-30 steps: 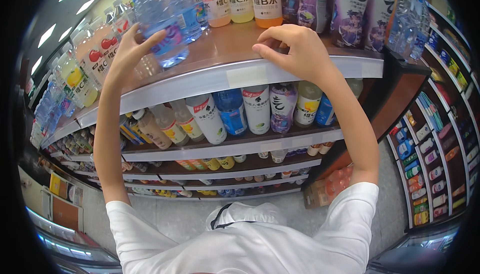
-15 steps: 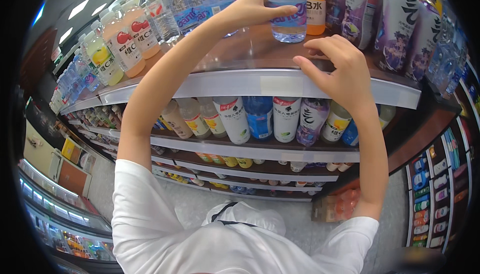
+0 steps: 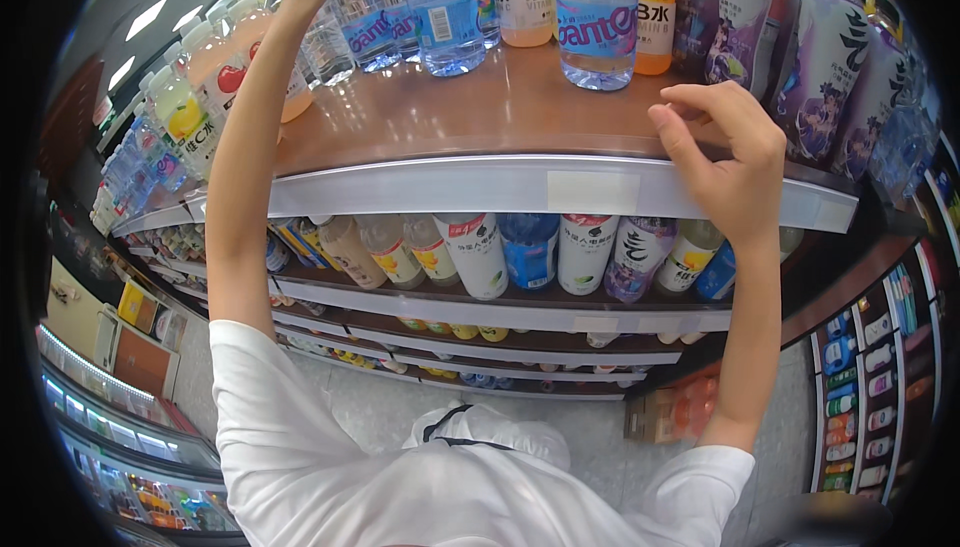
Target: Restocking and organizing various beverage bottles on supermarket shelves.
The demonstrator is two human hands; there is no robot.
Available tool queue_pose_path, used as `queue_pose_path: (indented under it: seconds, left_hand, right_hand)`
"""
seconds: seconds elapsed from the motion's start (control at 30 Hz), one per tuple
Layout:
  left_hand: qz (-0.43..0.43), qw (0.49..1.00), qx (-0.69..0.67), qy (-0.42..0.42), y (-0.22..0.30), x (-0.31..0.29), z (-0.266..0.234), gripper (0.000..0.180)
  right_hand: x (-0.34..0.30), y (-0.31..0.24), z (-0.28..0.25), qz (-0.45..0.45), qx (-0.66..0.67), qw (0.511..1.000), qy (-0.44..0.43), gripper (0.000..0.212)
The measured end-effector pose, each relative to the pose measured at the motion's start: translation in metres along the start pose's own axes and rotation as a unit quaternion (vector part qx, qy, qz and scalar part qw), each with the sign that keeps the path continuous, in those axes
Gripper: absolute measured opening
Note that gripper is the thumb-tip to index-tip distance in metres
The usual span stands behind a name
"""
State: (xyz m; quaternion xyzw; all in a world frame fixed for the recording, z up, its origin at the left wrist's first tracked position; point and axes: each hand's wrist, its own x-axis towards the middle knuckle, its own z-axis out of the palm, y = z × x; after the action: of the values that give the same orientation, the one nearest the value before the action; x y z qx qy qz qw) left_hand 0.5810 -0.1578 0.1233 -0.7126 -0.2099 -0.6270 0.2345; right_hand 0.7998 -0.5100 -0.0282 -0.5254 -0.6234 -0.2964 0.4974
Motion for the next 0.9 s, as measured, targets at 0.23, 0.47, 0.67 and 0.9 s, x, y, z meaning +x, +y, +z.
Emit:
queue_pose_path:
  seconds: [0.23, 0.47, 0.67, 0.9]
  left_hand:
    - [-0.001, 1.0, -0.006, 0.0, 0.016, 0.013, 0.032, 0.038]
    - [0.109, 0.973, -0.018, -0.201, 0.118, 0.059, 0.041, 0.034]
    - [0.172, 0.934, 0.191, -0.248, 0.15, 0.049, 0.088, 0.027]
    - [0.155, 0.949, -0.003, -0.274, 0.12, 0.046, 0.09, 0.037]
  right_hand:
    - [-0.002, 0.001, 0.002, 0.055, -0.005, 0.998, 0.008, 0.011]
    - [-0.002, 0.001, 0.012, 0.059, -0.047, 0.996, 0.047, 0.011]
    - [-0.001, 0.002, 0.013, 0.079, -0.079, 0.989, 0.096, 0.013]
    - [-0.002, 0.007, 0.018, 0.083, -0.082, 0.984, 0.134, 0.014]
